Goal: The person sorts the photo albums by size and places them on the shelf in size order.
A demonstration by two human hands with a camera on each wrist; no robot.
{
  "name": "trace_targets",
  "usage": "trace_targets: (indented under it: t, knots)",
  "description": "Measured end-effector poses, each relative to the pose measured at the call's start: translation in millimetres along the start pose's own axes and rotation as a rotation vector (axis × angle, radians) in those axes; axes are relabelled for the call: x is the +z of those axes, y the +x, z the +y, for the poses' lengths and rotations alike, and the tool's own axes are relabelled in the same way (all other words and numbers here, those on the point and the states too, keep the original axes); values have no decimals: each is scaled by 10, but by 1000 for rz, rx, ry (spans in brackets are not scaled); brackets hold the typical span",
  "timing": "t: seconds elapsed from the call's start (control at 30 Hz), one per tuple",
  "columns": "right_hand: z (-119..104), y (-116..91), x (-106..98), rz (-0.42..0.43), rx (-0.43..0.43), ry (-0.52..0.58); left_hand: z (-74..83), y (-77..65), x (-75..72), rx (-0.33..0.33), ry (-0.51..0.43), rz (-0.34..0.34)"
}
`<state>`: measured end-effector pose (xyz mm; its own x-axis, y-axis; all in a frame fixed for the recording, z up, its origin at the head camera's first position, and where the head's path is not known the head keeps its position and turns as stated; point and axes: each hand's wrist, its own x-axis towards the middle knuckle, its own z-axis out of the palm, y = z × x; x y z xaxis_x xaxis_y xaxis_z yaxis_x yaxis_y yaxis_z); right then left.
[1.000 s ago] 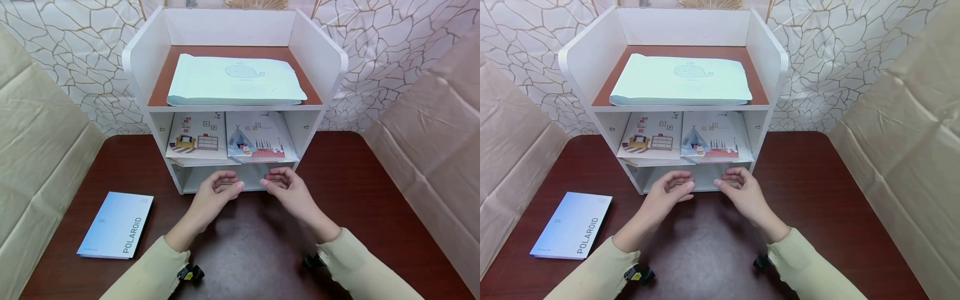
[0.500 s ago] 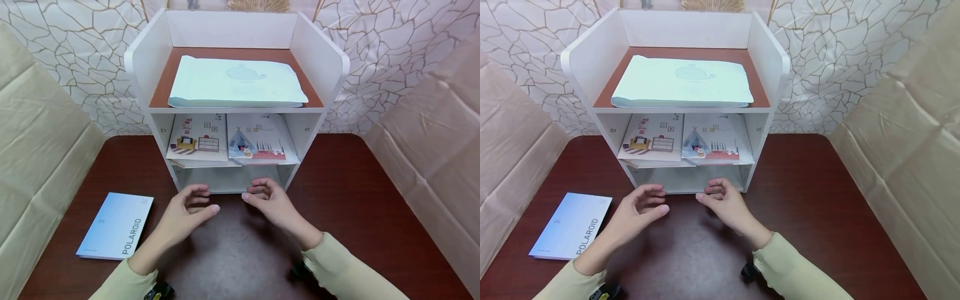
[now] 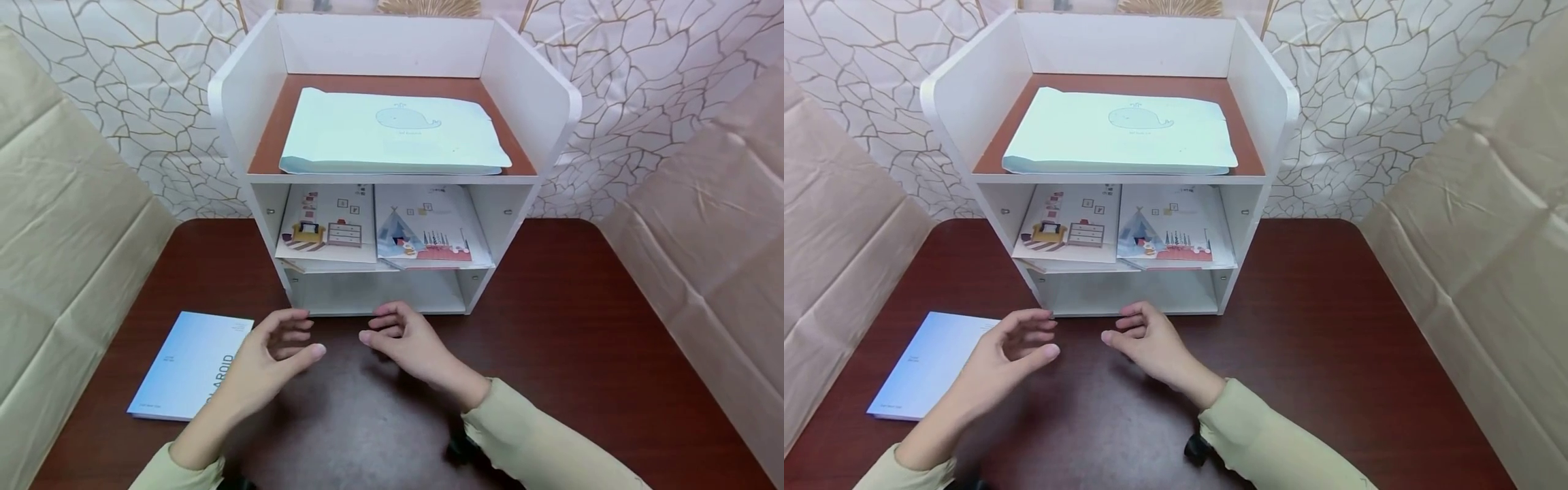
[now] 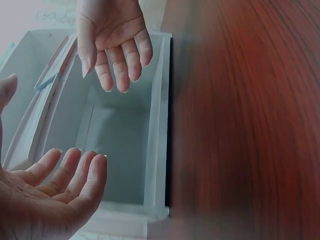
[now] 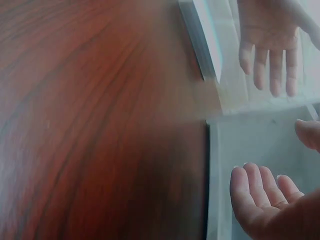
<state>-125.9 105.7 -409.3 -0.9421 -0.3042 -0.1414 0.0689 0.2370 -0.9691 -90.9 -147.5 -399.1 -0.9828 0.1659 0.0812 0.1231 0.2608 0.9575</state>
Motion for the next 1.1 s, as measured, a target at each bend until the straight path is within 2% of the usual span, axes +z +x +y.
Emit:
trace_targets:
  t: [0.13,0.23,0.4,0.53,0.63,0.73,0.83,0.93,1.1]
  knots:
    - [11,70,178,-37,10,6,-15,-45,-157,13,137,39]
    - [3,120,335,-61,31,25,2,-62,-289,-20,296,69]
    - [-47,214,579,-114,162,142,4,-58,-498,-119,535,94]
    - [-80,285,765,-137,243,265,-82,-67,-643,-124,672,144]
    - [-88,315,899,-148,261,309,-186,-67,-751,-123,728,196]
    - [-80,333,1018,-150,267,322,-311,-57,-867,-161,792,227]
    - [-77,335,1111,-152,275,340,-422,-62,-970,-224,829,210]
    - [-77,341,1189,-162,289,360,-494,-75,-1042,-281,808,169]
    - [-80,361,1302,-171,300,384,-519,-82,-1064,-309,763,125]
